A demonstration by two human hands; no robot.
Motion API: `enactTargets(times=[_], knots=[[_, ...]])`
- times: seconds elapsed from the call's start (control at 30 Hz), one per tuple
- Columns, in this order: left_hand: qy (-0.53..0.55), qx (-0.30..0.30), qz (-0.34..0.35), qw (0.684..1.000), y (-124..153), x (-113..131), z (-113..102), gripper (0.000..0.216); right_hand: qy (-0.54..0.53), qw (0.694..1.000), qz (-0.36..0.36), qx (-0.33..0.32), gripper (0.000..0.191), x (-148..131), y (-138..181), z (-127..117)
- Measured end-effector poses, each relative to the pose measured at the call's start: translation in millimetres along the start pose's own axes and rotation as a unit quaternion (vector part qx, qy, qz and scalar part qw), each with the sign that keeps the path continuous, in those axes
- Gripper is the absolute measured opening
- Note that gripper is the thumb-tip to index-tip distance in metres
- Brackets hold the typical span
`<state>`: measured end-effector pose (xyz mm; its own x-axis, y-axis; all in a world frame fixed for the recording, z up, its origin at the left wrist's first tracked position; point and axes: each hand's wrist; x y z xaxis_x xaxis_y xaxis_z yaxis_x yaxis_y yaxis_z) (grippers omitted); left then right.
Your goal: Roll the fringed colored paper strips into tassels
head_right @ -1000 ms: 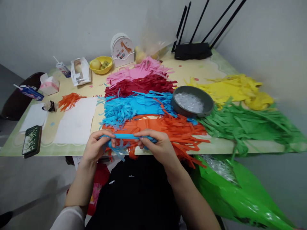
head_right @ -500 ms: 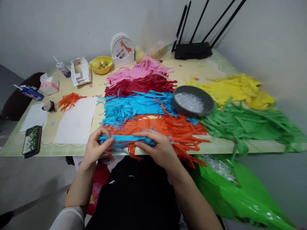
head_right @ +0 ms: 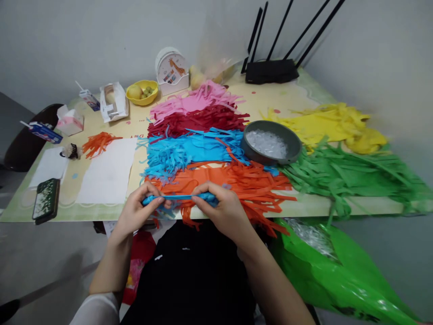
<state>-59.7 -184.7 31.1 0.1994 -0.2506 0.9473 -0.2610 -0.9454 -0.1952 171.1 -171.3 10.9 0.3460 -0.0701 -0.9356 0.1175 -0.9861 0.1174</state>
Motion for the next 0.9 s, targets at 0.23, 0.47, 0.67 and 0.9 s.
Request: enactTargets(times=[0.23, 0.47, 0.67, 0.9], knots=[[0.171, 0.039, -0.035, 0.984, -1, -8, 5, 0.016, -0.195, 0.977, 0.068, -0.043, 0.023, 3, 0, 7], [0.241, 0.058, -0.036, 0.968, -1, -20, 5, 0.016, -0.249, 0.962, 0.037, -0.105, 0.016, 16, -9, 5], [0.216, 0.036, 0.011, 0.976, 2, -24, 0, 0.020, -0.209, 0.972, 0.000, -0.110, 0.011, 8, -7, 2], [-0.056, -0.087, 0.096, 0.990, -3, 3, -13, 0.014, 0.003, 0.973, -0.197, -0.122, 0.015, -5, 2, -14]])
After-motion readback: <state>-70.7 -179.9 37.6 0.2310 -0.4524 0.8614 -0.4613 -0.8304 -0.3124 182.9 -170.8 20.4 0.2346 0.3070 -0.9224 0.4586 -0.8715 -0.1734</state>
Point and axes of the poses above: each hand's wrist, its own y-axis away from the middle knuckle, its own z-axis out of the palm, x = y × z, and after that the axes turned 14 degrees about z, right-handed
